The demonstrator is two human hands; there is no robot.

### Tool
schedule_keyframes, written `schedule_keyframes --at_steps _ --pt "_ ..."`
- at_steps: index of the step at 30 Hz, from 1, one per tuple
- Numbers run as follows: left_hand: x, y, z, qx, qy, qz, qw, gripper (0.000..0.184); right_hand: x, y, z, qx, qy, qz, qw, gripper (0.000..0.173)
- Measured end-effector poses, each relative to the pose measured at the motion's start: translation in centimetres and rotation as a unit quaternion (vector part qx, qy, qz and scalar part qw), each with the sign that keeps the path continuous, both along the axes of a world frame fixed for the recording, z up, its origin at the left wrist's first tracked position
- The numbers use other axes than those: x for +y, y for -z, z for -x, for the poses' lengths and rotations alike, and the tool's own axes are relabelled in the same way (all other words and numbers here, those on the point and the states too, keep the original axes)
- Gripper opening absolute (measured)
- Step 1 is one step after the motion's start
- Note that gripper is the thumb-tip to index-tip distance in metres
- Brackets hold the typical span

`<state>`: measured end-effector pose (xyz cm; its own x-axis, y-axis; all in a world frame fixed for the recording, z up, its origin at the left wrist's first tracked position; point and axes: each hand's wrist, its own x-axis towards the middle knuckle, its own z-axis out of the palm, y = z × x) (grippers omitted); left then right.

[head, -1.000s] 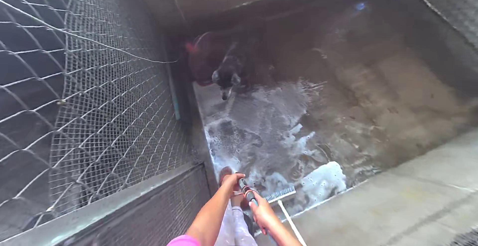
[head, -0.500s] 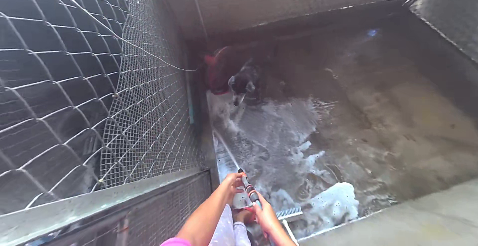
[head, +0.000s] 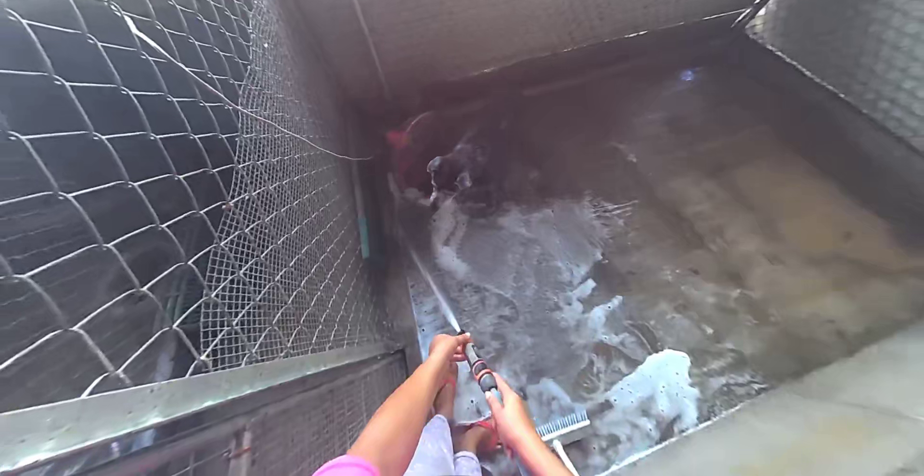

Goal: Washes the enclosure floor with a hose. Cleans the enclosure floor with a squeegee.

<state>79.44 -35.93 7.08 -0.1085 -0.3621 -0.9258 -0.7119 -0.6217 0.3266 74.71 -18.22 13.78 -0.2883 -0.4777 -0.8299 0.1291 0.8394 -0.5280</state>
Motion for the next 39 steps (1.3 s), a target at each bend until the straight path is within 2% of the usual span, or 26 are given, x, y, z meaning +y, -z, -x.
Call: schedule_keyframes --at_steps 3,5,9,11,14,17,23,27,32,39 --pt "-0.6 -0.8 -1.2 0.022 0.029 -0.041 0.998 0.058 -0.1 0.6 0.0 -0.002 0.024 0.016 1.0 0.051" --pt "-1.2 -1.0 -2.4 0.018 0.061 -0.033 0.997 0.062 -0.2 0.7 0.2 0.001 0.033 0.022 0.999 0.051" --pt "-3.2 0.8 -7.0 0.004 0.147 0.039 0.988 0.05 -0.4 0.9 0.7 0.009 0.046 0.027 0.999 0.051" --pt "-4.4 1.5 -9.7 -0.031 0.238 0.075 0.968 0.045 -0.3 1.0 0.9 0.01 0.042 0.015 0.999 0.052" --pt "-5.7 0.5 -12.6 -0.099 0.388 0.092 0.912 0.046 0.3 1.6 0.9 0.011 0.028 -0.004 1.0 0.051" --pt "-6.0 0.2 -14.3 -0.115 0.456 0.094 0.878 0.045 0.8 2.2 1.1 0.013 0.02 -0.024 0.999 0.049" --pt "-5.1 -1.5 -14.0 -0.064 0.457 0.1 0.881 0.045 3.2 3.3 2.4 0.051 0.045 -0.074 0.995 0.048" --pt "-4.6 -1.4 -13.9 -0.065 0.474 0.099 0.872 0.044 4.5 3.1 2.8 0.065 0.072 -0.084 0.992 0.048" --pt "-4.2 -1.3 -14.1 -0.072 0.506 0.096 0.854 0.044 4.4 2.0 1.8 0.045 0.054 -0.063 0.996 0.048" --pt "-4.3 -2.8 -14.4 -0.076 0.499 0.106 0.857 0.042 4.5 1.8 2.2 0.042 0.112 -0.034 0.992 0.047"
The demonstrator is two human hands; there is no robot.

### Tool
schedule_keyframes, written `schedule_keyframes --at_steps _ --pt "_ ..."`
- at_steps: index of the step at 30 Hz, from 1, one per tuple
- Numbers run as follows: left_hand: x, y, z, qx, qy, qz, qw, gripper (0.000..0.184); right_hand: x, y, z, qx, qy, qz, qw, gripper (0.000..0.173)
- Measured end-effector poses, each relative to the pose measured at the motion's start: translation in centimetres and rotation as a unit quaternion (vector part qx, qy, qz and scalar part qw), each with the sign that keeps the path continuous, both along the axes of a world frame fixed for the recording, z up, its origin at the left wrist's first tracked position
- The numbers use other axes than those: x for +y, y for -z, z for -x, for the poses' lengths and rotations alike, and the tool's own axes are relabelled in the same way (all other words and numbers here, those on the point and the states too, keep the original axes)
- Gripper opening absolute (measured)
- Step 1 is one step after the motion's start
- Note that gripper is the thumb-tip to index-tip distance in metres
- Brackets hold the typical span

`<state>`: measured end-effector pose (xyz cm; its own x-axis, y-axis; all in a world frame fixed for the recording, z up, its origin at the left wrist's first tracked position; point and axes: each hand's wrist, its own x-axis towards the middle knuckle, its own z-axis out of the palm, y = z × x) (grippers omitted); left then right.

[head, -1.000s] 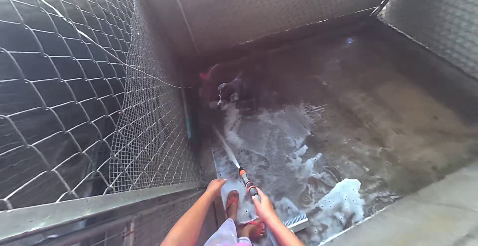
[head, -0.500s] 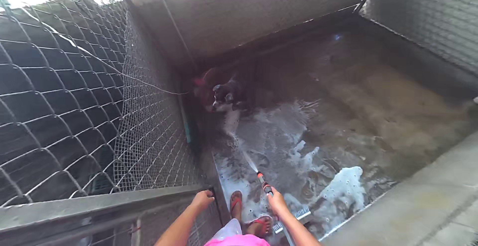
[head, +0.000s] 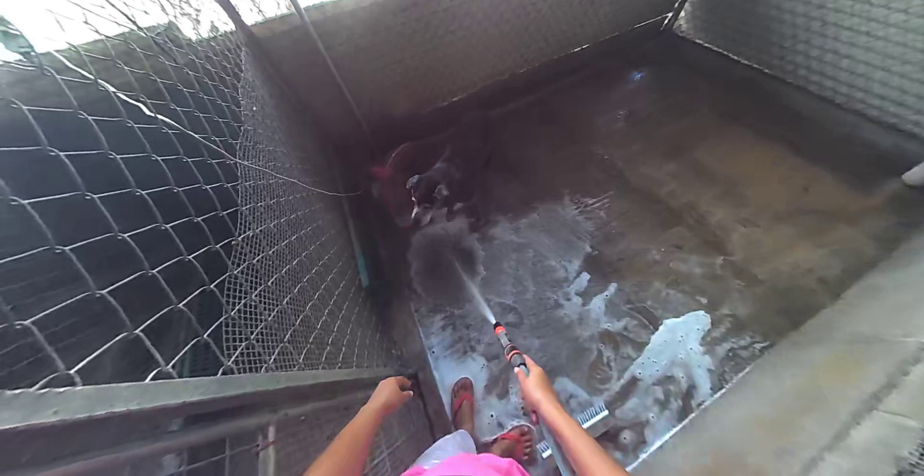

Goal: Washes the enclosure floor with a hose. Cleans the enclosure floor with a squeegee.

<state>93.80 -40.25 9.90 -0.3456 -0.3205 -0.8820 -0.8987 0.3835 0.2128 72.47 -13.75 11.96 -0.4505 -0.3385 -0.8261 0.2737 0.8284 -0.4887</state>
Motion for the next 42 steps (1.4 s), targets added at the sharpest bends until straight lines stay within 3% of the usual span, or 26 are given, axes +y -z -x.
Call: schedule_keyframes --at_steps 4,10,14,22,42 --pt "0.0 -0.1 -0.3 -0.006 0.004 0.016 1.0 0.042 1.0 0.0 0.2 0.02 -0.006 -0.007 1.0 0.047" --pt "0.6 -0.1 -0.4 -0.006 0.017 0.014 1.0 0.042 1.2 1.6 -2.1 -0.02 -0.139 -0.022 0.99 0.047" --pt "0.8 -0.3 -0.4 0.005 0.027 0.01 1.0 0.042 0.6 2.8 -3.7 -0.028 -0.169 -0.028 0.985 0.045" --pt "0.5 -0.1 -1.3 -0.007 0.021 0.009 1.0 0.042 -1.4 0.6 -3.8 -0.038 -0.133 0.01 0.99 0.048" --pt "-0.3 -0.4 -1.4 -0.007 0.004 0.012 1.0 0.042 -2.8 1.2 -3.7 -0.003 -0.034 0.067 0.997 0.049"
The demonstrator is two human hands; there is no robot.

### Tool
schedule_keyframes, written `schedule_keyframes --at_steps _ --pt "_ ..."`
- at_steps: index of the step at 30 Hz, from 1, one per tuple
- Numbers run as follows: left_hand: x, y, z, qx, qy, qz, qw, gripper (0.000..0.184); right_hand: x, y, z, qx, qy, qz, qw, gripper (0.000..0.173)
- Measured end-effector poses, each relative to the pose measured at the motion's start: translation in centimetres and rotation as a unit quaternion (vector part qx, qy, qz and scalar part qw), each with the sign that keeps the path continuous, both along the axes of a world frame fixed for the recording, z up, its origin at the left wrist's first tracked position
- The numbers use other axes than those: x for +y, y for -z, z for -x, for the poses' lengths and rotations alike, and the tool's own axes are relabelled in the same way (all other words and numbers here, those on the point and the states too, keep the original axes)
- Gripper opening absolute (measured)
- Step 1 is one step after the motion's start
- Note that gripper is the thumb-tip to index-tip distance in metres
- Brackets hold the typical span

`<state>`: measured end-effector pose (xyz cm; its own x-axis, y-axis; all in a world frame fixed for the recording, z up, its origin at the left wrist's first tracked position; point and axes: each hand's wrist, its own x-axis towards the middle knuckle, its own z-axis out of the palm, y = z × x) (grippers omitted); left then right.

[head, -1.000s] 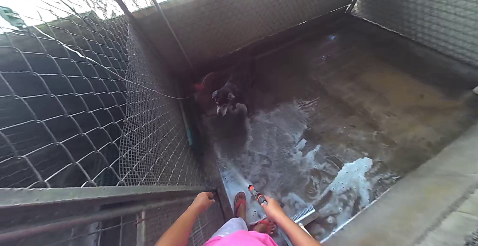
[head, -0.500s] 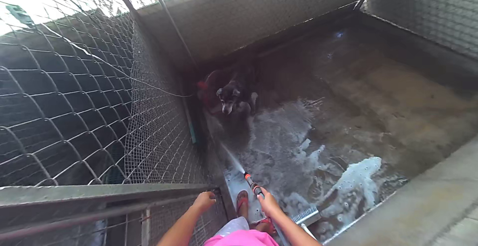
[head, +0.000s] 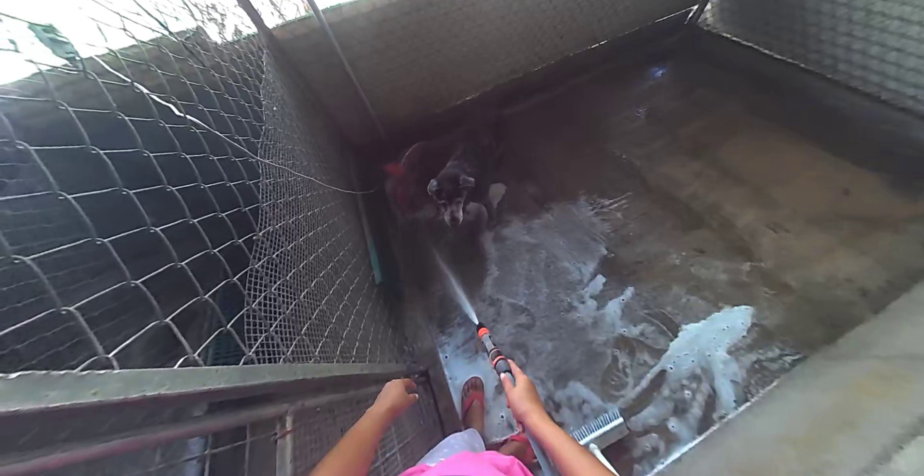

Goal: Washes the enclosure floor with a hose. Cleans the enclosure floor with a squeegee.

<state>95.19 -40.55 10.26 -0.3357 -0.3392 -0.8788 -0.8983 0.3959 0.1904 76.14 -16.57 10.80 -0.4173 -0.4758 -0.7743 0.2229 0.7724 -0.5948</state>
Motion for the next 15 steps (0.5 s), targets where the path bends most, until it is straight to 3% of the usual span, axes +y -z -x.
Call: schedule_keyframes --at_steps 15 --pt "0.6 -0.4 0.9 -0.003 0.022 -0.005 1.0 0.042 1.3 0.7 0.5 0.016 0.034 0.006 0.999 0.049"
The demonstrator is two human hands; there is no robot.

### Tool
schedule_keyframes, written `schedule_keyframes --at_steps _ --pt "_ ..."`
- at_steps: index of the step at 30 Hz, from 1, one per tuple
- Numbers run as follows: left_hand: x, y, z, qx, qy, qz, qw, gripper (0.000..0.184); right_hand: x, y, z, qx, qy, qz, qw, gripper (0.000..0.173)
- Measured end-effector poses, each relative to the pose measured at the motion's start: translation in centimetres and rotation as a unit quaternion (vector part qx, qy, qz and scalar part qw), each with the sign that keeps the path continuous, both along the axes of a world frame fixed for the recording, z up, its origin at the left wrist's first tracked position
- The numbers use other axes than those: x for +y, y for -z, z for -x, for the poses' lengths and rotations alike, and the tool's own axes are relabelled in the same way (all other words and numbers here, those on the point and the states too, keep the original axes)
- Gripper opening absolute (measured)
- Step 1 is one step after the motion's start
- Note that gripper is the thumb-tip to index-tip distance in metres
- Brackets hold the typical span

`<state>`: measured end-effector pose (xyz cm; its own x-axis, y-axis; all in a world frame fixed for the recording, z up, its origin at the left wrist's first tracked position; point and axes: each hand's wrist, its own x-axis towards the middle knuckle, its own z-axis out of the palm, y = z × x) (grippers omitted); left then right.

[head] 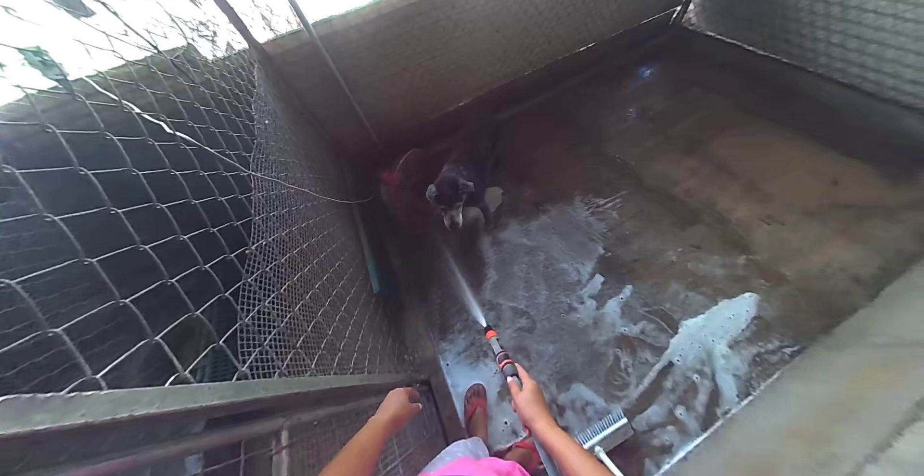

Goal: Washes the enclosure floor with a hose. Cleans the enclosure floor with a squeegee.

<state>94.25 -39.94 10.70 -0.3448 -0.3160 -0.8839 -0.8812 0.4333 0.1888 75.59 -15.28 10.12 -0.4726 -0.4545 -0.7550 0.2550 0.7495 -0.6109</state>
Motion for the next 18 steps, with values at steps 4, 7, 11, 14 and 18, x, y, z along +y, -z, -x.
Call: schedule_keyframes --at_steps 4,7,11,14,18 --pt "0.2 -0.1 0.3 -0.003 0.005 -0.002 1.0 0.042 0.2 0.1 0.0 0.002 -0.001 -0.002 1.0 0.05" --pt "0.3 -0.1 0.3 -0.002 0.015 0.002 1.0 0.041 0.7 0.3 0.2 0.001 0.015 -0.001 1.0 0.05" --pt "0.4 0.0 0.4 -0.007 0.021 -0.001 1.0 0.041 1.6 0.6 0.7 -0.005 0.035 -0.01 0.999 0.049" --pt "0.4 0.1 0.3 -0.002 0.021 0.003 1.0 0.041 2.3 0.6 1.0 -0.004 0.043 -0.034 0.998 0.05" --pt "0.6 0.4 0.3 0.004 0.037 0.002 0.999 0.042 3.1 0.7 1.5 0.005 0.067 -0.036 0.997 0.051"
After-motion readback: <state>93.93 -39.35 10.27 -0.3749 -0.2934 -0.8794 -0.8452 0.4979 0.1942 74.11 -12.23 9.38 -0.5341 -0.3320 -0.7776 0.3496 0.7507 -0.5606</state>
